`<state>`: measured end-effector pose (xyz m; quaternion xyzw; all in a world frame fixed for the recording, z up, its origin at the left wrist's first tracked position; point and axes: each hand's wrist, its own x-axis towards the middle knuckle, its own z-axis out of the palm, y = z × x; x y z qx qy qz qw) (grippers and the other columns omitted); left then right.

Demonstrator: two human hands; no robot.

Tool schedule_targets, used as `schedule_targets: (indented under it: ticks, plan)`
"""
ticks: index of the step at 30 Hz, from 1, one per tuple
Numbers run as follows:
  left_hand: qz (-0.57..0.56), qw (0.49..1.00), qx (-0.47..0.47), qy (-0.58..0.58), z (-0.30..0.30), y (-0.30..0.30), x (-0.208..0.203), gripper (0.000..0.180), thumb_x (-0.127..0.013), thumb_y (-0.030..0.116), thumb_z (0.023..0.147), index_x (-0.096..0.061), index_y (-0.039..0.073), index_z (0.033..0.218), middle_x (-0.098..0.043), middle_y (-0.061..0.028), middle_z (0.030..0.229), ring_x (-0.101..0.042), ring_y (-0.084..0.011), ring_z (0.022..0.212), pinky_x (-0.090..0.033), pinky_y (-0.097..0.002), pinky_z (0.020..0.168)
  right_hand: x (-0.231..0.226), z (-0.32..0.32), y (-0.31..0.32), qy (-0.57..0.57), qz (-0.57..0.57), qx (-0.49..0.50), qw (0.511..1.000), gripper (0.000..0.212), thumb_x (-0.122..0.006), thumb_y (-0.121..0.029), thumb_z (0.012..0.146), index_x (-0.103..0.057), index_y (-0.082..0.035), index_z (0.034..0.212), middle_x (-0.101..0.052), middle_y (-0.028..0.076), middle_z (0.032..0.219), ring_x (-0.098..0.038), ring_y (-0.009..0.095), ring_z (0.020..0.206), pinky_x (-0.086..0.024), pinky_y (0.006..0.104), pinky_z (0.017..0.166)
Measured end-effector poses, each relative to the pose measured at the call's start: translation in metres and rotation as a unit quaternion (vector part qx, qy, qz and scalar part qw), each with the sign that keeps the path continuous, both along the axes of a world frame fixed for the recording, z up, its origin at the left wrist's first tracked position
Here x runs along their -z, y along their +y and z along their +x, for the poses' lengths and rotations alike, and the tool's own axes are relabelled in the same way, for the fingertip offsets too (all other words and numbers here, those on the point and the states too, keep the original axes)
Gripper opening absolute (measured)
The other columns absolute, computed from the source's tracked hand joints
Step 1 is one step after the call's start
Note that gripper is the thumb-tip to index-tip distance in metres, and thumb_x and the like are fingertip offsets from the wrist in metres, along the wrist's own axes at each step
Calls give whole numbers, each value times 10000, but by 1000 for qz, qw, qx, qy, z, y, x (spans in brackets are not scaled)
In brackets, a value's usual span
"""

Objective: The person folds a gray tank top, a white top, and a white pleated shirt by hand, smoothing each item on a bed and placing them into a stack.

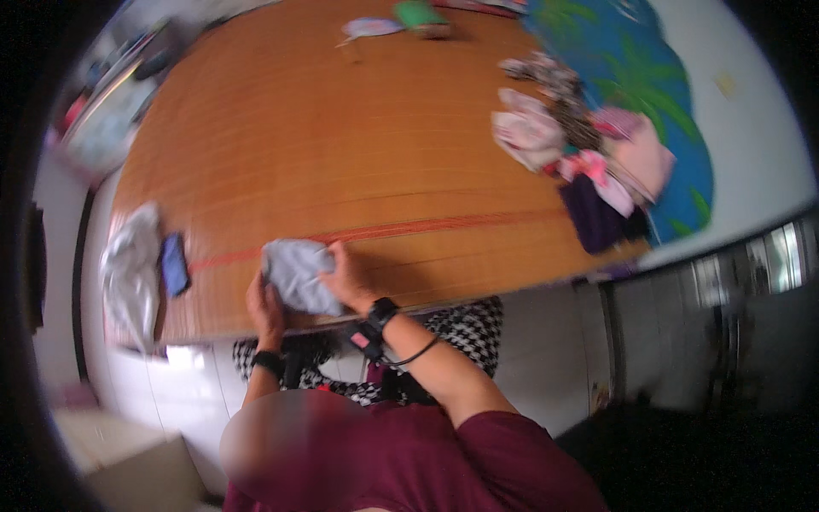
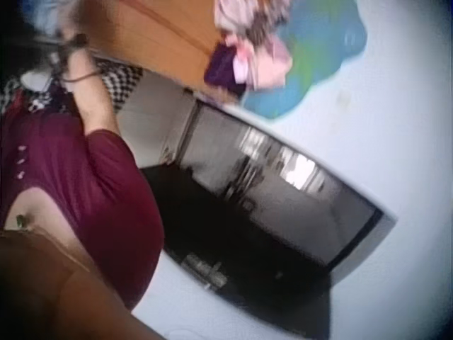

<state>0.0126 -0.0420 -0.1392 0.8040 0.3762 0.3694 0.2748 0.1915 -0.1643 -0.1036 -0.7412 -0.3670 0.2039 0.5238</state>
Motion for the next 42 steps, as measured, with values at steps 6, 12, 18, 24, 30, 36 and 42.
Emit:
schedule_targets:
  ticks: [6,12,18,24,30,36,42]
  plan:
    - [18,999,21,42,5,-6,-5,346,-481,187,994,-546,0,1277,-576,-168,1269,-515,-311,1193,-377,-405,1041,-20,34,-64,305,103,41,946,476,-767,-161,746,-525,-21,1131,-604,82,1047,-560,179,989,-467,340,893]
    - [74,994,17,84,7,-9,-4,328,-478,184,990,-555,11,1258,-569,-159,1282,-494,-324,1213,-363,-414,1053,-48,145,-172,214,174,206,939,504,-753,-104,737,-506,-32,1171,-596,82,1090,-564,189,1001,-477,351,893]
    - [106,988,4,112,3,-9,-6,310,-482,144,967,-556,6,1234,-565,-164,1285,-485,-350,1217,-374,-430,1042,-65,266,-247,121,187,382,897,459,-749,-67,733,-515,-18,1125,-606,98,1060,-594,203,924,-498,363,837]
    - [119,985,19,125,16,-14,-5,301,-478,142,959,-559,27,1226,-562,-157,1288,-486,-358,1211,-370,-442,1042,9,349,-360,139,147,575,792,538,-752,-78,737,-522,28,1211,-609,158,1105,-602,256,951,-504,412,830]
    - [134,978,-6,160,10,-18,-16,285,-467,169,976,-565,36,1208,-557,-147,1294,-486,-347,1212,-371,-438,1035,43,330,-371,305,308,529,729,497,-702,-16,756,-529,15,1222,-594,149,1153,-591,305,1011,-506,473,814]
    - [115,982,4,149,19,-20,-11,287,-498,127,920,-570,42,1185,-562,-138,1281,-486,-362,1200,-368,-452,1034,24,338,-389,78,104,574,809,591,-716,-103,783,-474,25,1307,-532,206,1278,-524,323,1166,-412,452,1005]
    - [142,977,-19,158,12,-13,-19,295,-557,108,832,-592,86,1123,-590,-117,1231,-531,-335,1144,-429,-452,958,0,309,-351,-470,-286,421,721,631,-674,-310,843,-465,-26,1366,-466,212,1400,-395,375,1323,-317,487,1100]
